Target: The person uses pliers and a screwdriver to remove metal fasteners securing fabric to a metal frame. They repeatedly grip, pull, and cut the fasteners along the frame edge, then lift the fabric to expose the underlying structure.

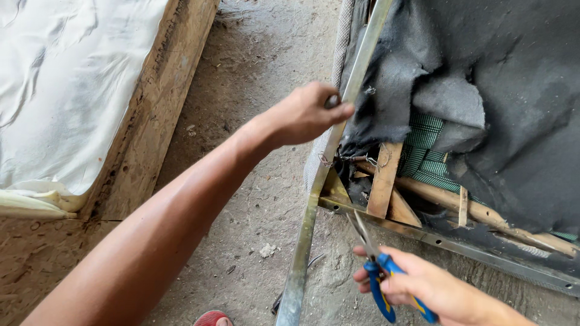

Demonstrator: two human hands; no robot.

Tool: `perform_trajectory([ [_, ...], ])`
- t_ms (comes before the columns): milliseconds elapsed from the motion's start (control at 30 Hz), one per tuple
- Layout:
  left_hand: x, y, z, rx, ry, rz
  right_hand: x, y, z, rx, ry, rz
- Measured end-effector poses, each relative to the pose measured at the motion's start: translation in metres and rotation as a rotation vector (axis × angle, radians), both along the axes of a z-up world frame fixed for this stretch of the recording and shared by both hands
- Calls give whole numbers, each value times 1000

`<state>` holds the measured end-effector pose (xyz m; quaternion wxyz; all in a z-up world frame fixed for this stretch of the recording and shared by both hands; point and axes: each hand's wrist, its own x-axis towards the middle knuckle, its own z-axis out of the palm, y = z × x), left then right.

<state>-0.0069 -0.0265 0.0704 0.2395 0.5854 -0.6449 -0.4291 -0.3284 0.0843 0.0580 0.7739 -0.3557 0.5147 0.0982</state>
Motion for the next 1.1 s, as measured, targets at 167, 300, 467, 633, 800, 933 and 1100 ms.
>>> perform_trajectory([
  [167, 4, 18, -24, 48, -151, 16, 44, -26, 10, 0, -123, -106],
  [300, 6, 26, -37, -19, -187, -23, 59, -43, -1, 26, -206, -140],
  [467, 5, 31, -36, 110, -192, -45, 59, -50, -14, -23, -116, -105],
  [633, 2, 34, -40, 75, -184, -40, 60, -48, -18, -106, -177, -81],
  [800, 0, 33, -45, 62, -180, -30, 59, -50, -17, -215, -23, 1],
  [933, 0, 34, -49, 67, -166, -25, 57, -47, -29, -158, -102, -106],
  [1100, 0, 35, -49, 24, -180, -27, 56, -25, -41, 198, -695, -423],
])
